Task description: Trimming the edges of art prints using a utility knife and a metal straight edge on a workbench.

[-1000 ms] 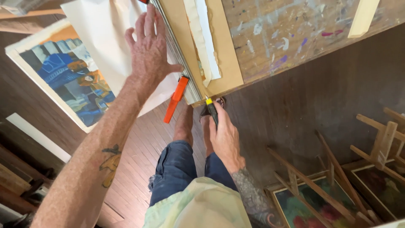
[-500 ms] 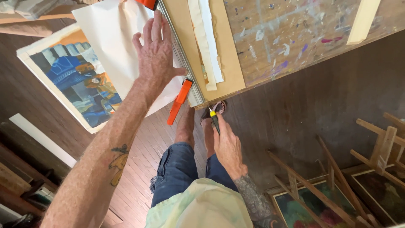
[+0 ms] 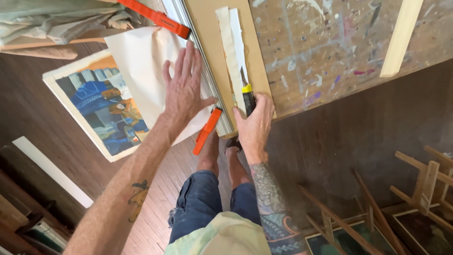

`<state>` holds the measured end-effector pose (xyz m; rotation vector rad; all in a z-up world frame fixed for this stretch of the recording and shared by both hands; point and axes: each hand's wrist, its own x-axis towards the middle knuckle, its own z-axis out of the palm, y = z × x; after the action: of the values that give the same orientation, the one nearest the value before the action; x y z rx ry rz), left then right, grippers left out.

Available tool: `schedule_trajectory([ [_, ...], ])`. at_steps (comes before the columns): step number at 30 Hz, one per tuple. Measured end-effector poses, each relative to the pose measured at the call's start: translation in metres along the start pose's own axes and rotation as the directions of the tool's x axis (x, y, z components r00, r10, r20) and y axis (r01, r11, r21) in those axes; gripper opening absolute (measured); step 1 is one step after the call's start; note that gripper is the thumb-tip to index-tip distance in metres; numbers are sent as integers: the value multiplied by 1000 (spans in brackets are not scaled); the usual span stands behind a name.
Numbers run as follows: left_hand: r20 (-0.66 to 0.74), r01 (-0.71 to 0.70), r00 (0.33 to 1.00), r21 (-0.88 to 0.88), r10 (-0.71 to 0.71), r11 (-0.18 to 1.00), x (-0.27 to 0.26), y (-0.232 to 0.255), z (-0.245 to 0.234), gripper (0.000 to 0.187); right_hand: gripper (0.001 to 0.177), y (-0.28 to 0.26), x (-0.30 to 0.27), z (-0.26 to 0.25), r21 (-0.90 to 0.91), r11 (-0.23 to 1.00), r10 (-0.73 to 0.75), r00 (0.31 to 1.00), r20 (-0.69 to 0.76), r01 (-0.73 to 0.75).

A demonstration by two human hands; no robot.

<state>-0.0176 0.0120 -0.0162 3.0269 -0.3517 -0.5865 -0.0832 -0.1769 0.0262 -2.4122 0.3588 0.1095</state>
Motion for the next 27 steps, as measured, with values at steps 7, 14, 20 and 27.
schedule_trajectory([
  [7,41,30,999,-185,-22,982,-1,8,-34,129,65,-3,16,4,139,928,342,938,48,-346],
  [14,52,16,999,-132,-9,991,0,4,-31,130,52,55,41,-21,439,763,460,876,146,-474],
  [20,72,2,997,-122,6,993,3,5,-32,127,45,97,72,-62,604,637,464,864,195,-479],
  [27,111,29,994,-125,-15,992,6,6,-32,127,47,111,155,-80,618,666,400,899,176,-417],
])
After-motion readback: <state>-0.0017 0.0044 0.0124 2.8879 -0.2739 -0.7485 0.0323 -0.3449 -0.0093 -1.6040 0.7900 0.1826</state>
